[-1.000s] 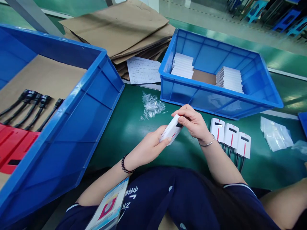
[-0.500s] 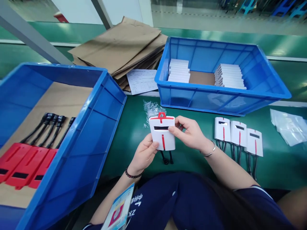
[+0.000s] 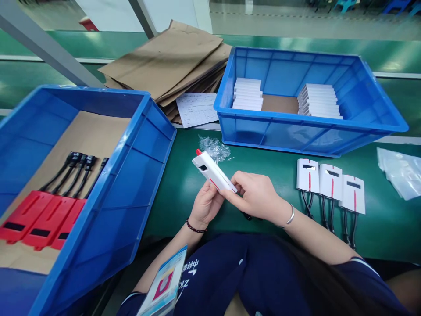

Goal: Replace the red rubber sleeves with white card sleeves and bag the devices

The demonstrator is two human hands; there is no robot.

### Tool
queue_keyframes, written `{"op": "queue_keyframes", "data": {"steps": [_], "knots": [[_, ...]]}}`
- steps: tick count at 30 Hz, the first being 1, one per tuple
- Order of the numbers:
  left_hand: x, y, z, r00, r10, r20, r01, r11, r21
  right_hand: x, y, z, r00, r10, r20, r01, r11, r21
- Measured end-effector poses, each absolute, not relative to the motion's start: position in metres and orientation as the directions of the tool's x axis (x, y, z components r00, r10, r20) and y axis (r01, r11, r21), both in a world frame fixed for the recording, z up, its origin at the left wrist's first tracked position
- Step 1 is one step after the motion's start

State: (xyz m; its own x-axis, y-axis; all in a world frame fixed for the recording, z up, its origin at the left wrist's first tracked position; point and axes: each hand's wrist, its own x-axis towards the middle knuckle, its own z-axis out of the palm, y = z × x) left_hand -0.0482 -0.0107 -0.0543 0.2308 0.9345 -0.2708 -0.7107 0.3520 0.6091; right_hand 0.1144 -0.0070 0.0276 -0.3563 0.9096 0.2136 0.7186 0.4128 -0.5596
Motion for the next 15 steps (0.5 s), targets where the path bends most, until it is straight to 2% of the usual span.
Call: {"op": "queue_keyframes", "data": {"steps": [3,5,7,9,11,15], "knots": [[-0.043,-0.012,-0.052,0.25,0.928,-0.276,-0.745,0.366,0.557,0.11,-0.014,0.021,-0.386,0.852,0.353,0.748,0.513,-0.422],[-0.041,-0.014,-0.051,0.25,0.926,-0.282,-0.749,0.369,0.55,0.109,-0.016,0.022,-0.398,0.84,0.37,0.748,0.53,-0.399],[-0.04,-0.015,-0.051,0.236,0.93,-0.284,-0.747,0.36,0.56,0.112,-0.016,0.025,-0.395,0.856,0.333,0.747,0.51,-0.426],[-0.04,-0.015,-0.051,0.205,0.936,-0.285,-0.735,0.34,0.586,0.116,-0.013,0.03,-0.378,0.887,0.266,0.719,0.463,-0.519],[-0.041,-0.014,-0.05,0.18,0.945,-0.273,-0.698,0.318,0.642,0.123,-0.007,0.03,-0.34,0.918,0.205,0.635,0.385,-0.669],[-0.047,-0.014,-0.04,0.126,0.976,-0.176,-0.511,0.216,0.832,0.134,0.009,0.011,-0.228,0.97,0.085,0.297,0.152,-0.943]]}}
